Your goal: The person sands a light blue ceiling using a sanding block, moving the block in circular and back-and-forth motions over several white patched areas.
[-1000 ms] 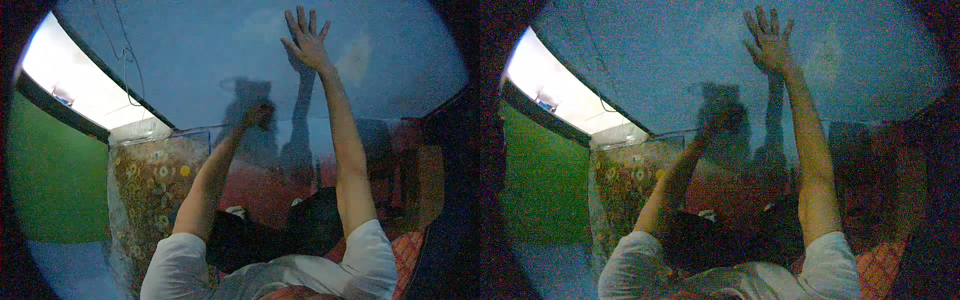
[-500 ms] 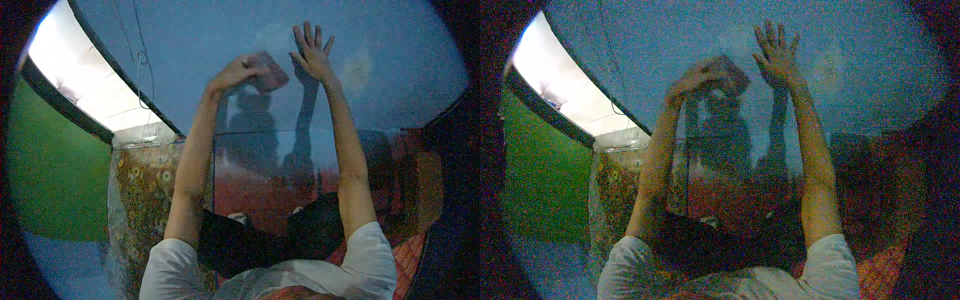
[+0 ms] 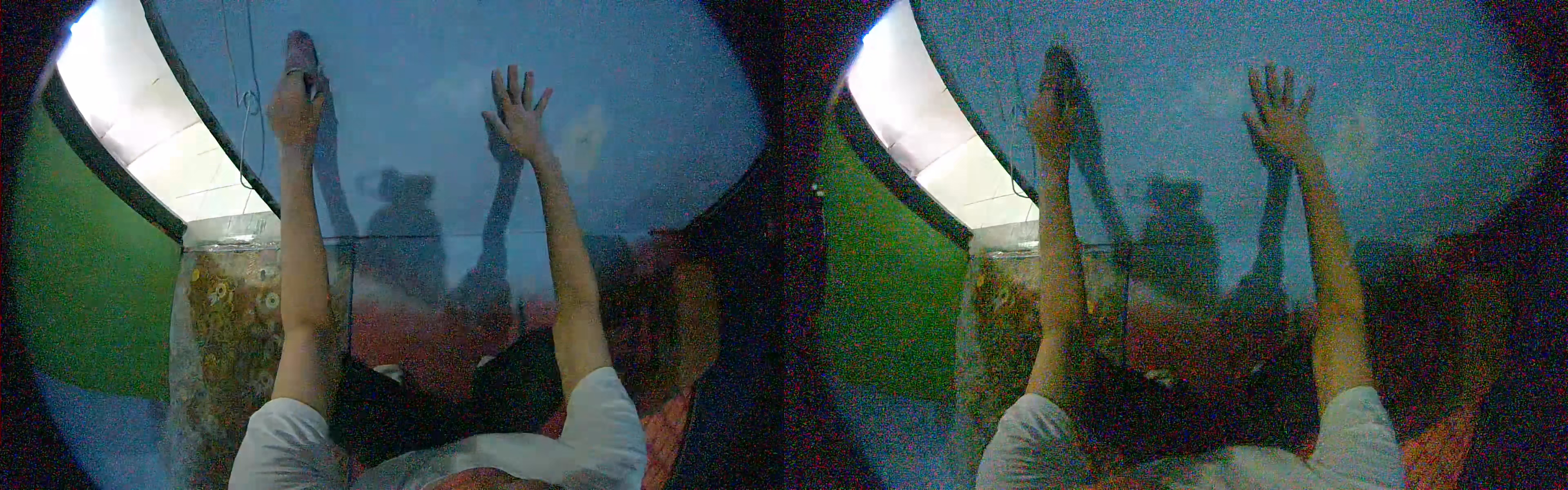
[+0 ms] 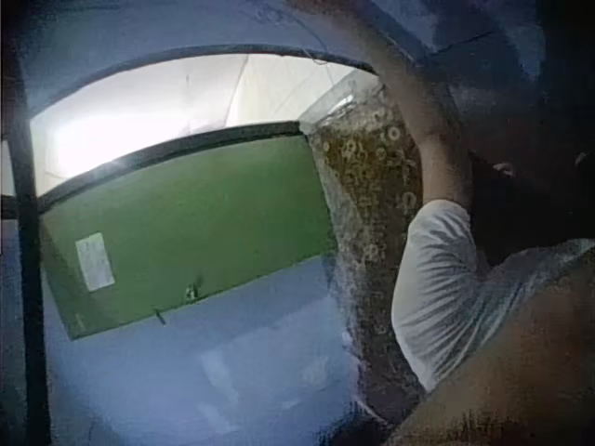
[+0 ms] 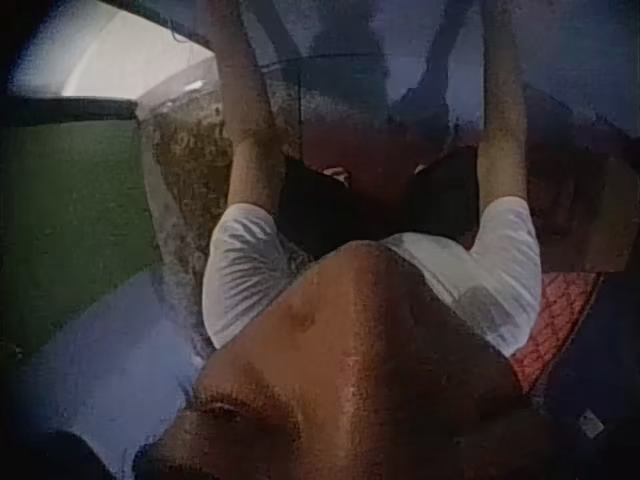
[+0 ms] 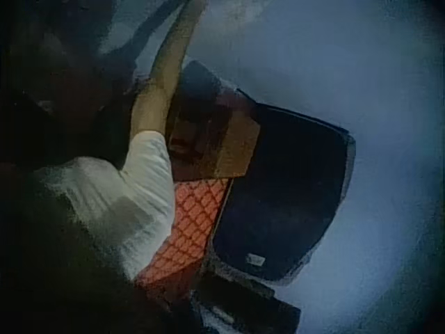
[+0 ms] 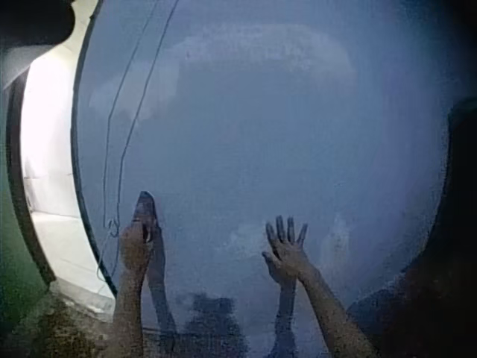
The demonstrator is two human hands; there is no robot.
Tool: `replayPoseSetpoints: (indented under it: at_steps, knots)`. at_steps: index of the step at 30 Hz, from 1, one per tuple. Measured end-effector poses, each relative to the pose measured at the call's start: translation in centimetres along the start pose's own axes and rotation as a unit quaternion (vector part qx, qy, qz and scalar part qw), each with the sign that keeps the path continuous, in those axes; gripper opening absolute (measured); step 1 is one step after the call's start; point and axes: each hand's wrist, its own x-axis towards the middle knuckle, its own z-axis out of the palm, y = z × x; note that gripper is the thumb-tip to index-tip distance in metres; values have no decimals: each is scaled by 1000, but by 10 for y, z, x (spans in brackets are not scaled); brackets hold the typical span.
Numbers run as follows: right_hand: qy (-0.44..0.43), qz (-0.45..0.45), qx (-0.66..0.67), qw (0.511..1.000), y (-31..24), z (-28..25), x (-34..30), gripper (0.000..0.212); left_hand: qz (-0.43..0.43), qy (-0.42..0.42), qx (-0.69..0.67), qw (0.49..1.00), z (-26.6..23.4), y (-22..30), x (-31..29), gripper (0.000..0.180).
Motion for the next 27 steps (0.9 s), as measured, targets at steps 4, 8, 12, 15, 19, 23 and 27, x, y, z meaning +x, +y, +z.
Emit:
replayPoseSetpoints:
  at_steps: [4,8,12,15,19,23,27]
  knots:
    - [-22,15,-9,1000,1,8,-2,78,-64,50,51,995,16,-1,-10,34]
    - [-6,30,7,999,-11,8,13,79,-92,-34,93,991,6,12,-5,32]
    - [-27,72,48,996,-30,-7,27,80,-3,-198,78,977,-24,15,15,22]
    - [-35,93,62,993,-39,-14,37,78,-26,-256,85,963,-22,35,15,18]
    - [-2,106,48,993,-41,-11,43,77,-53,-259,84,961,-9,64,13,35]
    - [-31,119,48,991,-42,-18,40,72,-85,-159,95,979,-5,103,11,52]
    - [-56,111,52,991,-51,-18,33,67,-194,-182,92,960,-2,100,11,55]
